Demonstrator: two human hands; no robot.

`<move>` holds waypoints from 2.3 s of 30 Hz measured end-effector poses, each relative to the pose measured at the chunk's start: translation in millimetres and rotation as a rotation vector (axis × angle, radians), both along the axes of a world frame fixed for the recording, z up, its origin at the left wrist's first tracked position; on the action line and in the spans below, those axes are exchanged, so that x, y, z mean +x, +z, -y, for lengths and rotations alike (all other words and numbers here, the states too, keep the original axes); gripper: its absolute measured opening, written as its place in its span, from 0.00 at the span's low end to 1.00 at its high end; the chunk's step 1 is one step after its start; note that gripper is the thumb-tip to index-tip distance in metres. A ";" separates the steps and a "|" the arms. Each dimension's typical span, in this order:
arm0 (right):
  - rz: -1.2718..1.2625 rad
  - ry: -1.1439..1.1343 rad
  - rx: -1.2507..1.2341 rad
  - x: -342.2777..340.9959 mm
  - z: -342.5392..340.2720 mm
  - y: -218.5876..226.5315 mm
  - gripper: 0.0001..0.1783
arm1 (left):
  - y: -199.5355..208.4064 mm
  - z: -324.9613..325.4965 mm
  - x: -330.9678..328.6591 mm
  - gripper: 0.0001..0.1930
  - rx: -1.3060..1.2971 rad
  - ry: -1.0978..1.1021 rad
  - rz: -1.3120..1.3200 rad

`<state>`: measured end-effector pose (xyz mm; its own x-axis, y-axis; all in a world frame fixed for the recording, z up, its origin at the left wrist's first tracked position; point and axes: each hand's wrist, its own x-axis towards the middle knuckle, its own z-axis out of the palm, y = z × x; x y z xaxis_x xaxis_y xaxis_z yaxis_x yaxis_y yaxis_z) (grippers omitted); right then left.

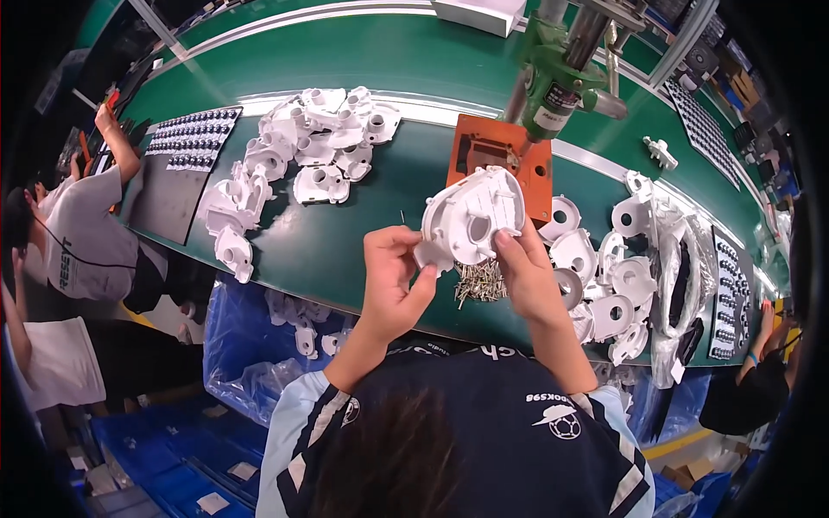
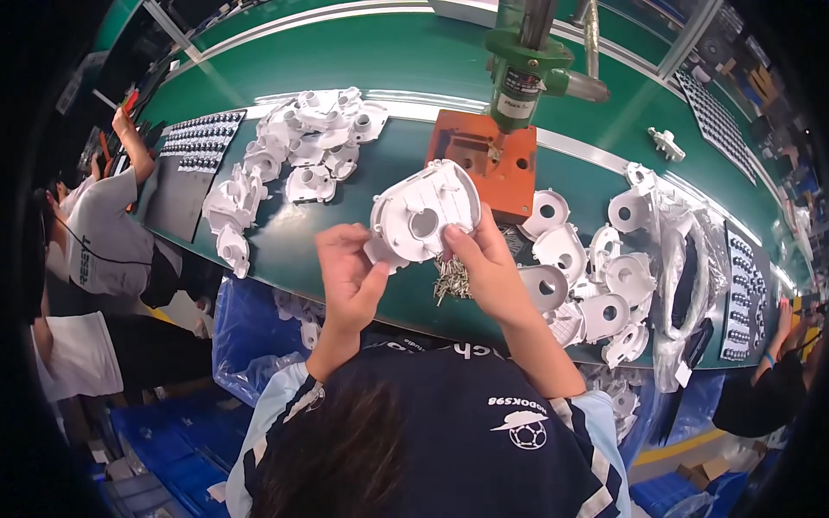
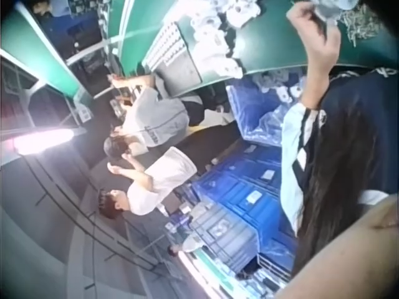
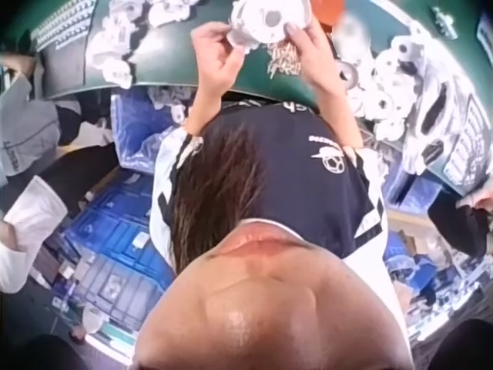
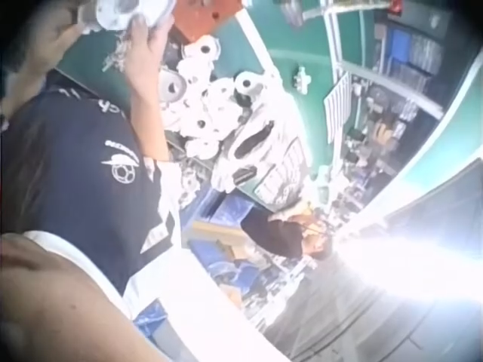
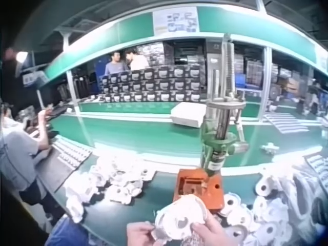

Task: Assembling small white plastic components using a manual arbor press on a factory production floor.

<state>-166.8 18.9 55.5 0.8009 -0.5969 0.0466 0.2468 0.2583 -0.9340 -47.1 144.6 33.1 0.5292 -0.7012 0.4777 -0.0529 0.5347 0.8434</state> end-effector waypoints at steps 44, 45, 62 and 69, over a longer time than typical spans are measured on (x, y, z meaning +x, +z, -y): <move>-1.569 -0.897 -1.062 -322.3 179.0 -27.1 0.17 | 4.6 127.7 54.8 0.09 0.190 0.257 1.224; -1.600 -0.832 -0.997 -340.0 182.4 -42.2 0.18 | -0.5 136.1 53.2 0.09 0.194 0.266 1.221; -1.709 -0.811 -0.944 -314.1 163.9 -42.9 0.11 | -9.8 149.5 68.4 0.06 0.291 -0.005 1.072; -1.697 -0.870 -0.939 -314.0 157.2 -46.2 0.12 | -13.9 140.6 55.4 0.17 0.282 0.067 1.156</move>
<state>-480.8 -138.2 9.3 -0.0251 -0.9821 0.1867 -0.9973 0.0118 -0.0722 8.3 4.0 19.2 -0.0737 -0.8455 0.5288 -0.8795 0.3051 0.3652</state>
